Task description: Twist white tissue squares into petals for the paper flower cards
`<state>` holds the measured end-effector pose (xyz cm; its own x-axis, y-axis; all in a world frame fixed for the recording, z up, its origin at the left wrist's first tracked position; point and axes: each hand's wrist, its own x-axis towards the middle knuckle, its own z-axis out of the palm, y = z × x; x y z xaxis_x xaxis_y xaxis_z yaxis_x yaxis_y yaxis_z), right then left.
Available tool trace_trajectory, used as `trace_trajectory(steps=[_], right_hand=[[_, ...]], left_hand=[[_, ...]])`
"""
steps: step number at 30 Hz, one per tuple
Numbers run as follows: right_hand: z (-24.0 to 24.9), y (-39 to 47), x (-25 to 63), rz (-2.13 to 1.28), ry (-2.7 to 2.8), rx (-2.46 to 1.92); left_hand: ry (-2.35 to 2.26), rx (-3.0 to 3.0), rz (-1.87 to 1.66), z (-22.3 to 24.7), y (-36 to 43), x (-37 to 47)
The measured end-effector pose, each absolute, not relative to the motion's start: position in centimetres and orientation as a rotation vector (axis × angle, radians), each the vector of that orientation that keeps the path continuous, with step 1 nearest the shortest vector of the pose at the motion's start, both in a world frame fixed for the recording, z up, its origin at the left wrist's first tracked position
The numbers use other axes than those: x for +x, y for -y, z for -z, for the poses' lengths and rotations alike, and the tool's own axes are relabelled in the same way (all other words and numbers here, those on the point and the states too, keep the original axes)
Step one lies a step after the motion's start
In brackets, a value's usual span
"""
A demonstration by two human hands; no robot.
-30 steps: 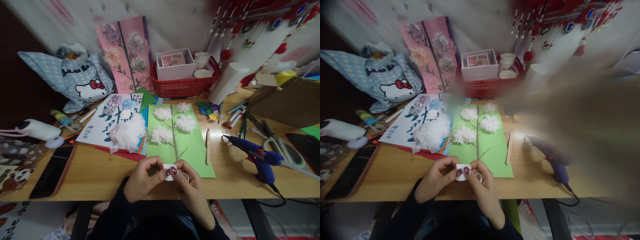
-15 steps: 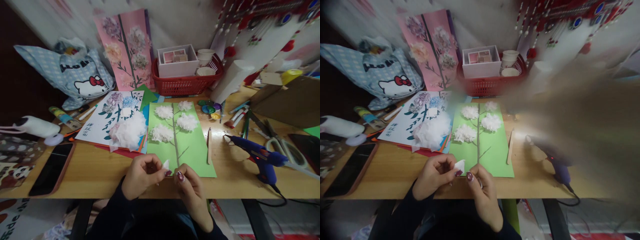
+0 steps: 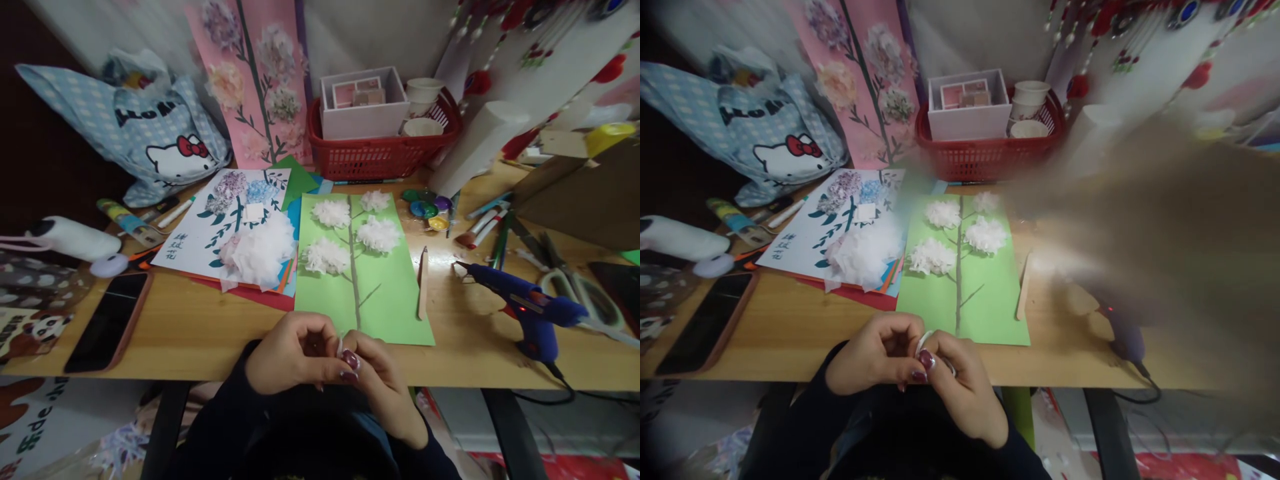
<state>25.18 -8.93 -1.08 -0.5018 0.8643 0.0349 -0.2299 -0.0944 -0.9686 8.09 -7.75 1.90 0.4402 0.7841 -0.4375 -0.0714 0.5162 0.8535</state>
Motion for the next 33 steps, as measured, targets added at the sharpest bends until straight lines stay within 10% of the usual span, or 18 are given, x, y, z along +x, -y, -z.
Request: trace_trajectory(steps=[33], right_hand=[[1.83, 9.38, 25.12, -1.794, 1.244, -0.797]], left_hand=[[-0.893, 1.015, -0.767, -2.09, 8.47, 7.53]])
